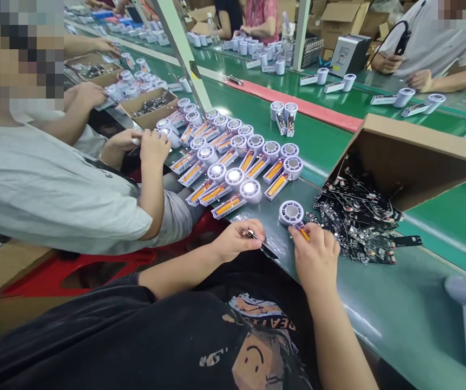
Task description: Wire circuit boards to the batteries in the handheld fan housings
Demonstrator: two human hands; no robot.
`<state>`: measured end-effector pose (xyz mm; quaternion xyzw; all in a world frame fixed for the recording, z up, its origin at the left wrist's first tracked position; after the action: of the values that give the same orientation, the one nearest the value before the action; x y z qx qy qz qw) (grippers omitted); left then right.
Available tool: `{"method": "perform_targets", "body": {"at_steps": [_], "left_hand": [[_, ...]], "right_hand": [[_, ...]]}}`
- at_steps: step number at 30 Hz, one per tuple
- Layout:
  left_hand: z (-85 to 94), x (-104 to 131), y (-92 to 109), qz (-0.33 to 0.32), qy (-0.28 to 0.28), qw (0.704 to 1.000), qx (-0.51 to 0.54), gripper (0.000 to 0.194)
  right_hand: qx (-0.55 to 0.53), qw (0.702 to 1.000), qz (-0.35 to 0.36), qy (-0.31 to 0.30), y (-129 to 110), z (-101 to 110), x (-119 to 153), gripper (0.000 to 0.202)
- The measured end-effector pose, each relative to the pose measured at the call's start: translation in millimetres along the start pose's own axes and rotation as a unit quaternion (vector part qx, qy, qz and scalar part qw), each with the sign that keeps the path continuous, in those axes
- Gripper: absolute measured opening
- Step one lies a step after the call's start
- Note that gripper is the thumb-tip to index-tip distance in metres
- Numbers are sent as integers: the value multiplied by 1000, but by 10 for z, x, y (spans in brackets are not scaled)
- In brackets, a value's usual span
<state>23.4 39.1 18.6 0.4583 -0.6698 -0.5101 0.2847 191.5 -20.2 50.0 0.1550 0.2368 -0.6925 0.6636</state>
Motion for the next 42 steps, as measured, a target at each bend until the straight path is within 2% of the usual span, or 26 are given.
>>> {"method": "perform_targets", "body": {"at_steps": [3,8,10,12,14,17,20,24,26,30,35,38,42], "left_hand": [[-37,27,-44,20,-6,999,44,49],[-84,20,-183,73,-1,995,70,33],[-127,-18,-219,81,-6,995,63,27],[-185,-63,-223,73,-23,997,18,24],[-250,-107,-178,36,-54,995,-74,25],[-326,-144,-76,-30,-97,968,-228,17],[-320,-154,-50,-32,-102,952,-286,6],[-265,-141,-179,39,-86,982,-164,4],[-252,-126,-260,71,-76,990,-93,13],[-262,-95,-375,131,-63,989,9,41],[-313,-93,-391,163,-60,982,78,53],[-326,-100,-408,172,-57,979,95,53],[-321,-112,-428,179,-56,977,103,51]], "right_hand": [[-23,999,-18,-16,79,-57,-102,16],[-206,975,-60,-56,223,-171,-125,19],[-242,966,-72,-62,229,-204,-87,19],[-243,964,-81,-66,200,-208,-44,18],[-225,969,-82,-62,145,-172,-5,18],[-182,979,-80,-56,54,-88,37,17],[-173,978,-94,-64,18,-48,66,18],[-242,961,-116,-66,45,-74,97,19],[-262,954,-131,-62,77,-105,112,20],[-286,947,-135,-48,122,-135,132,19],[-311,940,-134,-46,140,-115,132,18],[-293,950,-107,-20,96,-24,124,14],[-197,979,-40,18,-2,92,128,10]]}}
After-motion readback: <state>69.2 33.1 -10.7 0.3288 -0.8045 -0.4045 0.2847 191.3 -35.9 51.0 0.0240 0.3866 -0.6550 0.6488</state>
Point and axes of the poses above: each hand's wrist, its own x-axis away from the middle knuckle, its own z-axis out of the back of the hand, y = z × x, the point moved 6 cm from there along -x, towards the middle knuckle, and after that the axes turned 12 degrees about -z, right-handed, at the moved point
